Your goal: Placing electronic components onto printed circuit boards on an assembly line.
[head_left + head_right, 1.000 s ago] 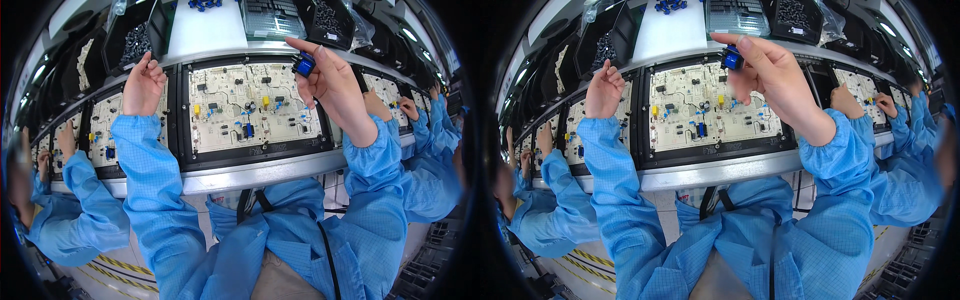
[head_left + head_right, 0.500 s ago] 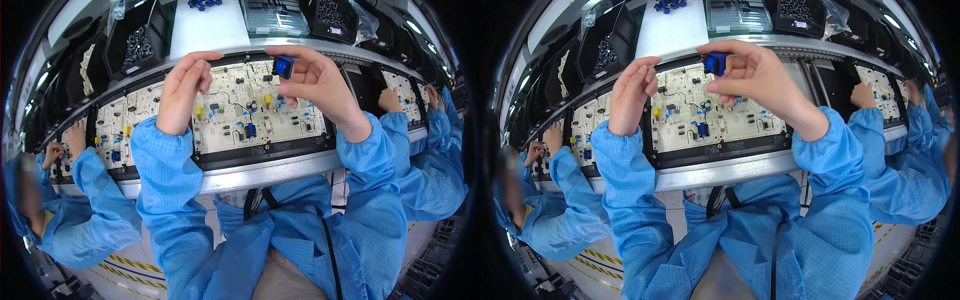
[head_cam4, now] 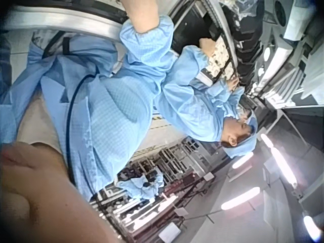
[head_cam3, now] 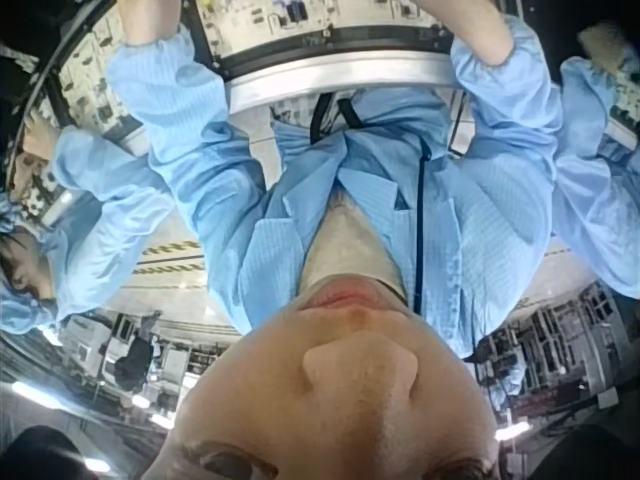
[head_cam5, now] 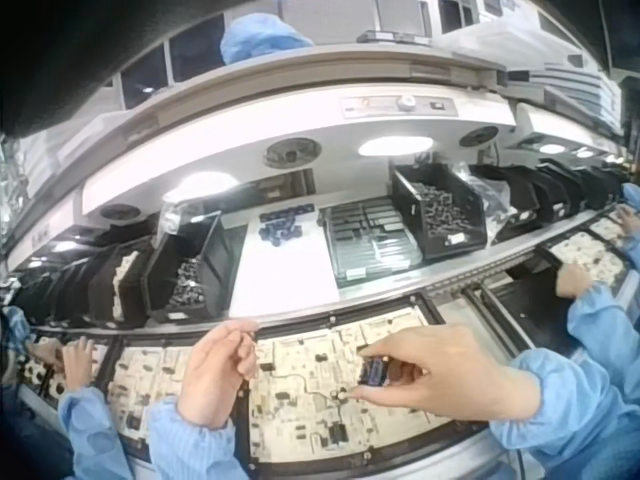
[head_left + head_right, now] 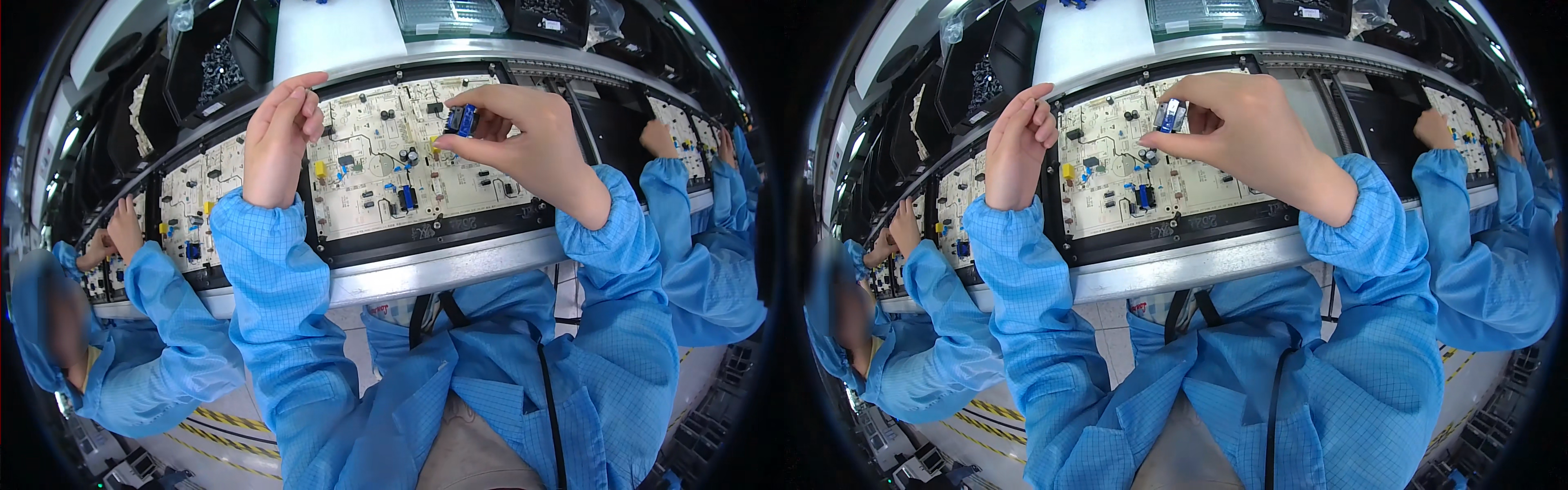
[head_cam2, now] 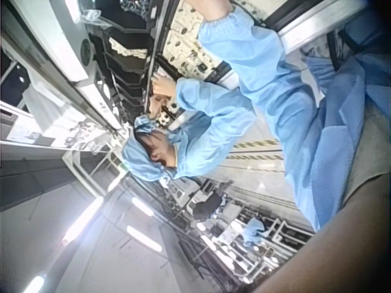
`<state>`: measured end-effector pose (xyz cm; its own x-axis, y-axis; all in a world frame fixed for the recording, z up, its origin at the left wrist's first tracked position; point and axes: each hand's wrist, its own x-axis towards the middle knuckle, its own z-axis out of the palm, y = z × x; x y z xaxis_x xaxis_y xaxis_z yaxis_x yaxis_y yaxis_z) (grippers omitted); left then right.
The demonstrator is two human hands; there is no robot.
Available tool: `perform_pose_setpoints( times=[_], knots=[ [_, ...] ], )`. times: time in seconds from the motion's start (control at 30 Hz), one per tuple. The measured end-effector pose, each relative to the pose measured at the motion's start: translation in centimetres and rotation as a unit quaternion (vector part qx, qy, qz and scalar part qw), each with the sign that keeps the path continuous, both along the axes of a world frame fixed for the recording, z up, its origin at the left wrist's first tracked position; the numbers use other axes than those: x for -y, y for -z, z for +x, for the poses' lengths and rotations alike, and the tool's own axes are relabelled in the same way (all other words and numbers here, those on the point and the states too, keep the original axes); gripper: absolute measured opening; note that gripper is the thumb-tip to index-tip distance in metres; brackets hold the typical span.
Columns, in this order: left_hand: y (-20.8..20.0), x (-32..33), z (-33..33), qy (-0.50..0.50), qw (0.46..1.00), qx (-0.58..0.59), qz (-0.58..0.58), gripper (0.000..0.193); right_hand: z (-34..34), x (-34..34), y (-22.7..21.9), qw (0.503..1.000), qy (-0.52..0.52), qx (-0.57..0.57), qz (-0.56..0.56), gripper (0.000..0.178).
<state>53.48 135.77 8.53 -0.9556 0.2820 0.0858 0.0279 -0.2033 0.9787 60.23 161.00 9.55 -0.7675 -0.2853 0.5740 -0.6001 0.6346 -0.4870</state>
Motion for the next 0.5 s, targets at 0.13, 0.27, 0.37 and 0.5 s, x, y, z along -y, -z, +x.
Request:
perform_pose_setpoints(
  times=[0.13,0.27,0.37,0.5],
  knots=[
    [0.4,0.2,-0.2,0.009,1.000,-0.003,0.017,0.031,0.1,-1.1,-0.4,0.998,-0.017,-0.012,0.054,0.036],
    [0.5,0.4,-0.4,0.012,0.999,-0.004,0.039,0.031,1.5,-4.4,-0.7,0.981,-0.007,0.190,0.035,0.037],
    [0.5,0.5,-0.8,0.032,0.999,-0.022,0.028,0.034,2.4,-6.3,0.8,0.963,-0.007,0.270,0.014,0.036],
    [0.2,0.6,-0.6,0.013,0.996,0.021,0.090,0.026,3.2,-7.3,2.0,0.956,0.006,0.288,0.051,0.035]
  ],
)
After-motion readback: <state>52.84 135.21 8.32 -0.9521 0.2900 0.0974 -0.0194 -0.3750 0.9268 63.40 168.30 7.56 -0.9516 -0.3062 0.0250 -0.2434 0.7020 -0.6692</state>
